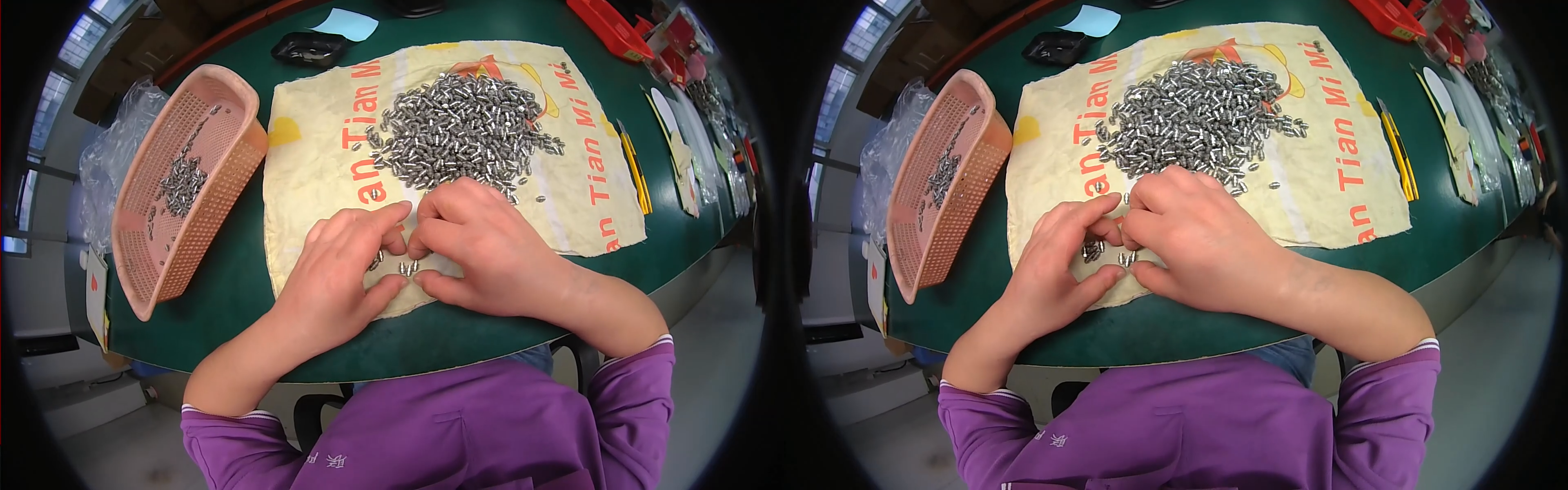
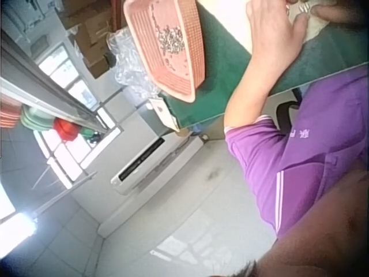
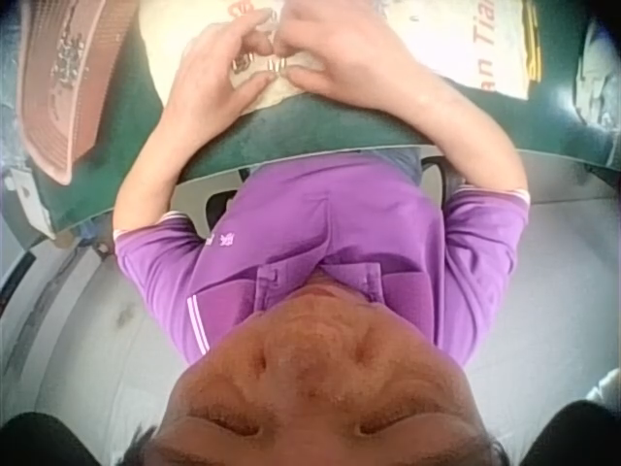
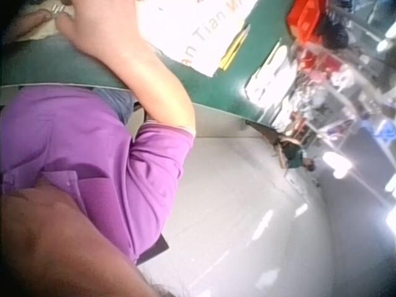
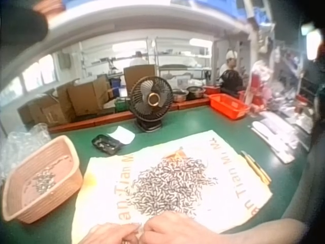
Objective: Picking up small metal components from a pile and manually inserting them into a white plastic carrier strip at a workbench.
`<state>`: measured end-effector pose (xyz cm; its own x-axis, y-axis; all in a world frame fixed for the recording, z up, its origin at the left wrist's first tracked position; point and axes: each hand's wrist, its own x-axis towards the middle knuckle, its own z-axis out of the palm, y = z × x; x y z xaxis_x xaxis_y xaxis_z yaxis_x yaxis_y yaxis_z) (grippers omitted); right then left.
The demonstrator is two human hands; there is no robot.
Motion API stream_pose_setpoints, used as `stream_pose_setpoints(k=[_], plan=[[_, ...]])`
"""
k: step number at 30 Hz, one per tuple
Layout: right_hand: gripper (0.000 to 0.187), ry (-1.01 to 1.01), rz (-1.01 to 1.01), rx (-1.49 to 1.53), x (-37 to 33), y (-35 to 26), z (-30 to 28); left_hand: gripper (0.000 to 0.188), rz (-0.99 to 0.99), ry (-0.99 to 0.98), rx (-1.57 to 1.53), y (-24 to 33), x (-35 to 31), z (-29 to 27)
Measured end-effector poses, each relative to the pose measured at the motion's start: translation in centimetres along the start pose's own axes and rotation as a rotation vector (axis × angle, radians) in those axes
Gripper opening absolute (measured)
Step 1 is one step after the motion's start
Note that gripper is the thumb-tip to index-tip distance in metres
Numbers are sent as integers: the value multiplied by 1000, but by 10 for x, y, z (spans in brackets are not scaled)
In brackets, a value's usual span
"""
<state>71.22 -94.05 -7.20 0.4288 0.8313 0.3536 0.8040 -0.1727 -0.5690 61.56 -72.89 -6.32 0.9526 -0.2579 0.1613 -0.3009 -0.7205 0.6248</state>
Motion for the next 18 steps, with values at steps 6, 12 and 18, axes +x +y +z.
stream_pose_setpoints(k=[6,12,18], plan=[[25,5,6,-15,-1,0,3,75,12,-29,3,0,0,-1],[18,-11,-3,1,-3,1,3,75,3,-21,2,1,-2,1],[20,-9,-3,11,-3,1,0,74,10,-5,6,1,-1,3]])
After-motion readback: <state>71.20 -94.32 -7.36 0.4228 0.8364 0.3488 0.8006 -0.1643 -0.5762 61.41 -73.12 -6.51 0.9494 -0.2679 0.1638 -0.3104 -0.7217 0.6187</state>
